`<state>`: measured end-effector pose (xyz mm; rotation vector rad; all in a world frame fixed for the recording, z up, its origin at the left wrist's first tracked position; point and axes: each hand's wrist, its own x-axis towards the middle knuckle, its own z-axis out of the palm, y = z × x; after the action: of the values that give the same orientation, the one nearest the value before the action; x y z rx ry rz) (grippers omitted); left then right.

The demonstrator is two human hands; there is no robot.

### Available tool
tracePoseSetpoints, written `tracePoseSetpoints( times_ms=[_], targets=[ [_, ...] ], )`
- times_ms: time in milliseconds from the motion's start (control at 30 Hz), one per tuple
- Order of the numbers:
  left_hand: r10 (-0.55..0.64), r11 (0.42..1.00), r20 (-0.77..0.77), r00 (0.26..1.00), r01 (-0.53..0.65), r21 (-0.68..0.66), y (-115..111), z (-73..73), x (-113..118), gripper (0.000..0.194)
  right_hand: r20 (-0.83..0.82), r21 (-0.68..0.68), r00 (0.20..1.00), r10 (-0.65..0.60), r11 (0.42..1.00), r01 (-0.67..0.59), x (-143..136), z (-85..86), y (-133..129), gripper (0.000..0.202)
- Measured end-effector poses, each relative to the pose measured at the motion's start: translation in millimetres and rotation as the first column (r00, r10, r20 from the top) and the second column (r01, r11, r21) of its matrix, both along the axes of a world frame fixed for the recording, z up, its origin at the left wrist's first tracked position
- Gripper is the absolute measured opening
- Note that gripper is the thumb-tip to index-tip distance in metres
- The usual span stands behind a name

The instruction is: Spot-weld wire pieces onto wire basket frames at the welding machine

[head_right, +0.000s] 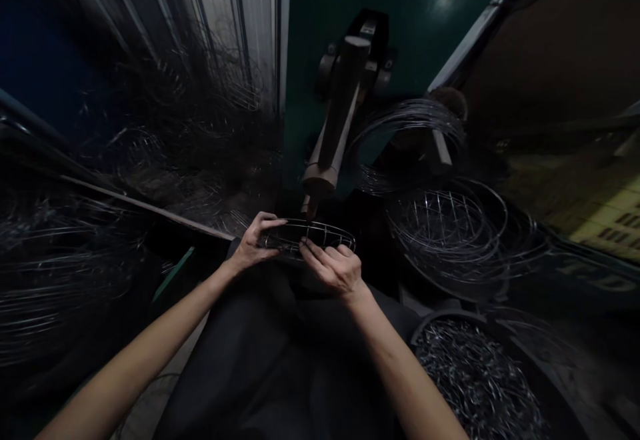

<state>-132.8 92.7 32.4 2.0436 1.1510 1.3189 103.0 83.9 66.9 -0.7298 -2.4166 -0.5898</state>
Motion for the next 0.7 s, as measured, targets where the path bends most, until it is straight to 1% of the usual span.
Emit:
tracePoseSetpoints(
  times_ms=[200, 400, 567, 633, 700],
  targets=[
    [-0.005, 0.999, -0.024, 1.000, 0.006, 0.045, 3, 1.7, 4, 0.050, 0.008, 0.075, 1.000, -0.025, 0.997, 0.025, 2, 2.4, 0, 0.034],
    [0.003, 1.000, -0.028, 1.000, -0.003, 0.028, 14, -1.3, 3, 0.054, 0.034, 0.089, 0.999, -0.042, 0.995, 0.039, 2, 0.3, 9, 0.033],
    [-0.019, 0.997, -0.029, 0.999, 0.021, 0.068, 22, -1.8, 3, 0.054, 0.014, 0.109, 0.999, -0.042, 0.993, 0.040, -3, 3.5, 14, 0.029],
    [-0.014, 0.998, -0.035, 0.999, 0.016, 0.067, 23, -4.6, 2, 0.055, 0.008, 0.104, 0.998, -0.057, 0.993, 0.055, -2, 1.2, 13, 0.028],
    [-0.004, 0.998, -0.049, 0.999, 0.007, 0.058, 25, -9.2, -1, 0.055, 0.001, 0.090, 0.998, -0.070, 0.994, 0.069, 3, -4.7, 14, 0.028]
  ],
)
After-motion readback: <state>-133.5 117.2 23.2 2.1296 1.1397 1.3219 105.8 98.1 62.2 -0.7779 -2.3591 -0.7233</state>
